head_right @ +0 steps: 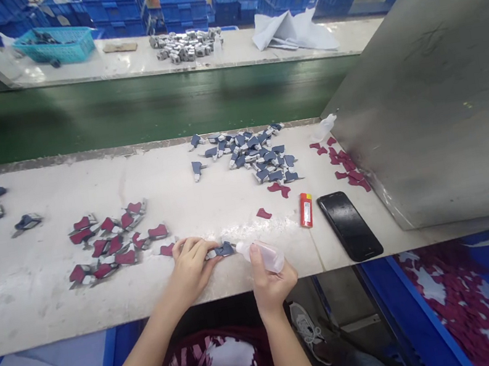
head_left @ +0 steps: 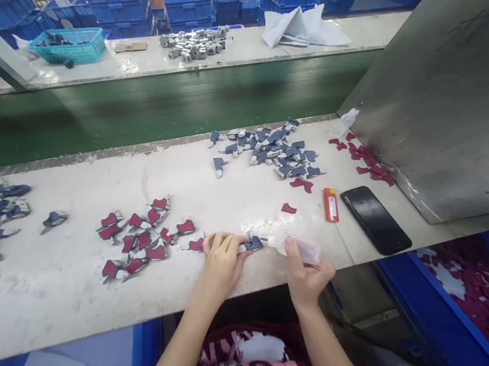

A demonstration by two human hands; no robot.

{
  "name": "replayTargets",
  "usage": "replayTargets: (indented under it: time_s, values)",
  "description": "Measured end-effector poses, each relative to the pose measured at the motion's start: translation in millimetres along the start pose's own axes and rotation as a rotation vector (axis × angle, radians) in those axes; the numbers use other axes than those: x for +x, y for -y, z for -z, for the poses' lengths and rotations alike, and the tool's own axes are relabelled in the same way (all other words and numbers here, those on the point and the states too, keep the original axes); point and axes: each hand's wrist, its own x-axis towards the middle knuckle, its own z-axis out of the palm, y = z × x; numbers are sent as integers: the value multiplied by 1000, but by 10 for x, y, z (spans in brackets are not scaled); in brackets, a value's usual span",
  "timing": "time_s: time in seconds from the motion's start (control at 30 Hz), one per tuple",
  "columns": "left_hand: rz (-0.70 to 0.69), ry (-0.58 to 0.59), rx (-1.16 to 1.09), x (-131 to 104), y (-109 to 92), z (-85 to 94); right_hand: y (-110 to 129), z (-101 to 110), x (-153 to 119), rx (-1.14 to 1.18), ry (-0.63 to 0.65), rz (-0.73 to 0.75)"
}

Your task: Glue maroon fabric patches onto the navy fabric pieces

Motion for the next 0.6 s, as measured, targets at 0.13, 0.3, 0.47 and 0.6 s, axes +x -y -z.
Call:
replayTargets:
  time_s: [0.13, 0.3, 0.47, 0.6]
  values:
    - [3, 1, -5, -3, -7, 2, -69, 16, -22, -30, -36, 38]
    - [7, 18, -12, -5, -13, 16, -126, 46, -54, -76, -51, 58]
    - [21, 24, -11, -6, -11, 6, -69, 54, -42, -53, -125, 64]
    - [33, 25, -17, -6, -11, -2, -39, 60, -38, -1, -144, 17]
